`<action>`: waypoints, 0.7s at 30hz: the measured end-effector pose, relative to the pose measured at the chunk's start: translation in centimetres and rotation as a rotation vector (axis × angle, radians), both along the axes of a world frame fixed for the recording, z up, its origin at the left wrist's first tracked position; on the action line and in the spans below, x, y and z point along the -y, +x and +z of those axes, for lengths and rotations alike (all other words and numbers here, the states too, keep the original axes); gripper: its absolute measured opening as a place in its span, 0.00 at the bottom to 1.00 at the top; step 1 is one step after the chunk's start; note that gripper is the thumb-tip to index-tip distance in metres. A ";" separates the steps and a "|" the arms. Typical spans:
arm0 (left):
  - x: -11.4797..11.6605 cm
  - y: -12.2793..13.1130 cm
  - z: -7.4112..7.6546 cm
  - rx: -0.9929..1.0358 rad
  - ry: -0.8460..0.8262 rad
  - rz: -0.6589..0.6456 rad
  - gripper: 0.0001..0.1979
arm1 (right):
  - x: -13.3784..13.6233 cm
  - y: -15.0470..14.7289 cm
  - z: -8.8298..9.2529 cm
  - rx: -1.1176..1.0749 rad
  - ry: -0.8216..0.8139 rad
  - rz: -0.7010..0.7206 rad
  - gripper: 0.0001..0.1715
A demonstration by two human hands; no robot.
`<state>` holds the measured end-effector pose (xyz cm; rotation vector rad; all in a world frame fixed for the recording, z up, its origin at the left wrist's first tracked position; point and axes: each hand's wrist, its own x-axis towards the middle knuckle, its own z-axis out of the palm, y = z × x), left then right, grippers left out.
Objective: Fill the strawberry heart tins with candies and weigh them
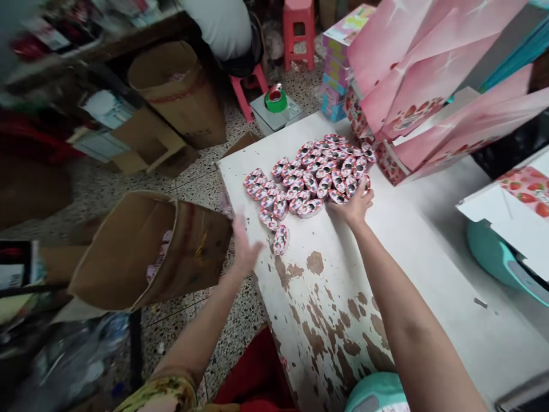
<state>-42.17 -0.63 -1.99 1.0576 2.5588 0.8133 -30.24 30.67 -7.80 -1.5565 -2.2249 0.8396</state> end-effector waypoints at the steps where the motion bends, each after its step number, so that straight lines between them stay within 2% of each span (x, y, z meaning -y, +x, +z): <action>1: 1.5 1.4 -1.8 0.020 0.024 0.039 0.68 | -0.1 0.2 -0.3 -0.023 -0.002 0.002 0.86; 2: 2.1 2.8 -3.7 0.090 0.071 0.073 0.70 | -0.2 0.6 -0.6 -0.054 0.000 0.014 0.88; 4: 1.3 4.6 -6.8 0.182 0.109 0.134 0.72 | 0.2 1.6 -1.3 -0.120 0.017 0.074 0.93; 5: 0.3 4.9 -7.9 0.199 0.137 0.171 0.71 | 0.6 2.2 -1.7 -0.146 0.027 0.115 0.95; 7: -2.2 4.5 -9.2 0.183 0.184 0.226 0.68 | 1.7 3.0 -2.4 -0.174 0.042 0.183 0.99; 10: -5.2 2.4 -9.6 0.131 0.248 0.272 0.66 | 3.7 2.6 -2.9 -0.174 0.031 0.180 1.02; 13: -6.8 0.7 -9.8 0.126 0.287 0.272 0.67 | 4.9 0.9 -2.9 -0.115 -0.002 0.066 1.02; 16: -7.7 0.0 -10.2 0.128 0.305 0.254 0.68 | 5.2 -0.6 -3.0 -0.070 0.014 -0.010 1.00; 21: -9.8 -0.8 -10.3 0.041 0.236 0.247 0.67 | 4.8 -1.8 -3.2 -0.039 0.057 -0.028 1.02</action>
